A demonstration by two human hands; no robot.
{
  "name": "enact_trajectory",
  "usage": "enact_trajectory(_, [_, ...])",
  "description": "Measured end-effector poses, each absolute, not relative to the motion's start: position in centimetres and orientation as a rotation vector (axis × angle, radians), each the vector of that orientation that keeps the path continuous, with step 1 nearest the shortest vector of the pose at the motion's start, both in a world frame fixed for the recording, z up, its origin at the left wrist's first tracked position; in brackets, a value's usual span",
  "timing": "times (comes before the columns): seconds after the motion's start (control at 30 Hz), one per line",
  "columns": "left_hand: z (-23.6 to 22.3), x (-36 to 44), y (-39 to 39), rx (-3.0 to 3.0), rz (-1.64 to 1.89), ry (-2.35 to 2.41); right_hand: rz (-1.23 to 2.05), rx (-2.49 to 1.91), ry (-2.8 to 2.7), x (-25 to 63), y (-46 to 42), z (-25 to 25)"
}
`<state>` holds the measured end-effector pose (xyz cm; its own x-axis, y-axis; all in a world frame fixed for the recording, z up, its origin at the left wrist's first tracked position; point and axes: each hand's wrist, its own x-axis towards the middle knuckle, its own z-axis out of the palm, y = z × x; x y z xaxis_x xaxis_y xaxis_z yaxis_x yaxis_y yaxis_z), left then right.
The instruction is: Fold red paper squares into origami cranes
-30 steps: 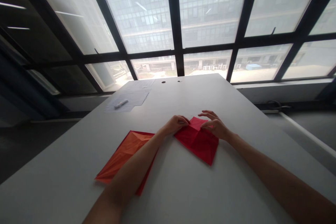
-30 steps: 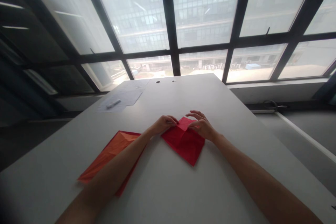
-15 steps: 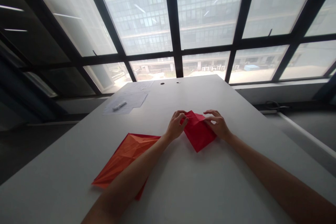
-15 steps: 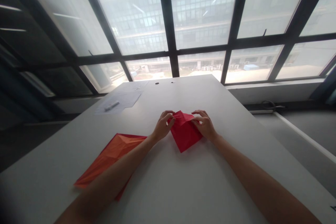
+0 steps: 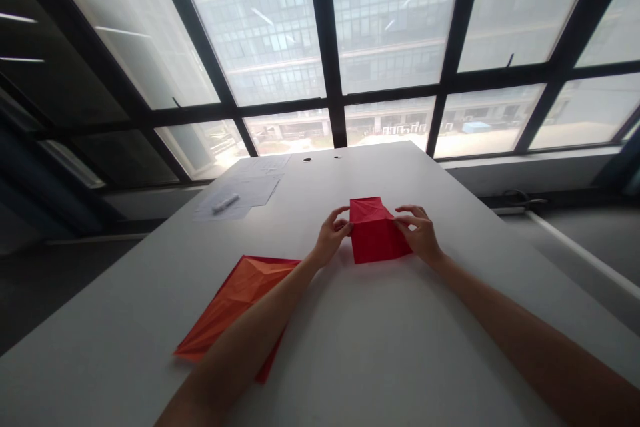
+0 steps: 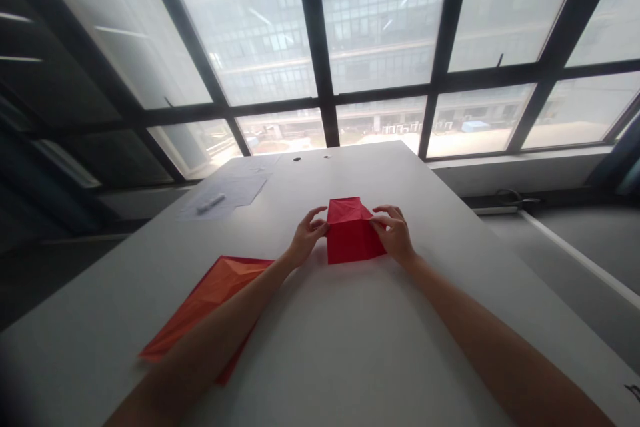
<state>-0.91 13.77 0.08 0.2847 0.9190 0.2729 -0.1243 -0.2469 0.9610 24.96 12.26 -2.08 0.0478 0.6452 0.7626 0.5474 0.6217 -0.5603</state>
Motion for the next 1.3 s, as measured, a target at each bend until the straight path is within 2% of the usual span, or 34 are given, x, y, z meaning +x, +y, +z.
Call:
enact_trajectory(0.13, [-0.3,-1.0,14.3,1.569,1.196,0.858,0.082,-0.996,-1.617,24.9,12.2,-1.9])
enact_trajectory(0.33, [-0.4,-0.7,13.7,2.089,1.433,1.224,0.080,-0.973,-1.641,24.4,11.9,-1.8])
enact_trajectory(0.5, [0.1,0.1,12.4,2.446,1.313,1.151,0.137,-0.928,-1.674,23.7,11.3,-1.6])
enact_trajectory(0.9, [0.6,0.9,11.4,2.248,1.266,0.818,0.220,-0.872,-1.746,22.3,10.1,-1.0])
enact_trajectory(1.3, [0.7,1.3,10.8,2.117,1.247,0.852,0.281,-0.848,-1.740,21.5,9.6,-0.7])
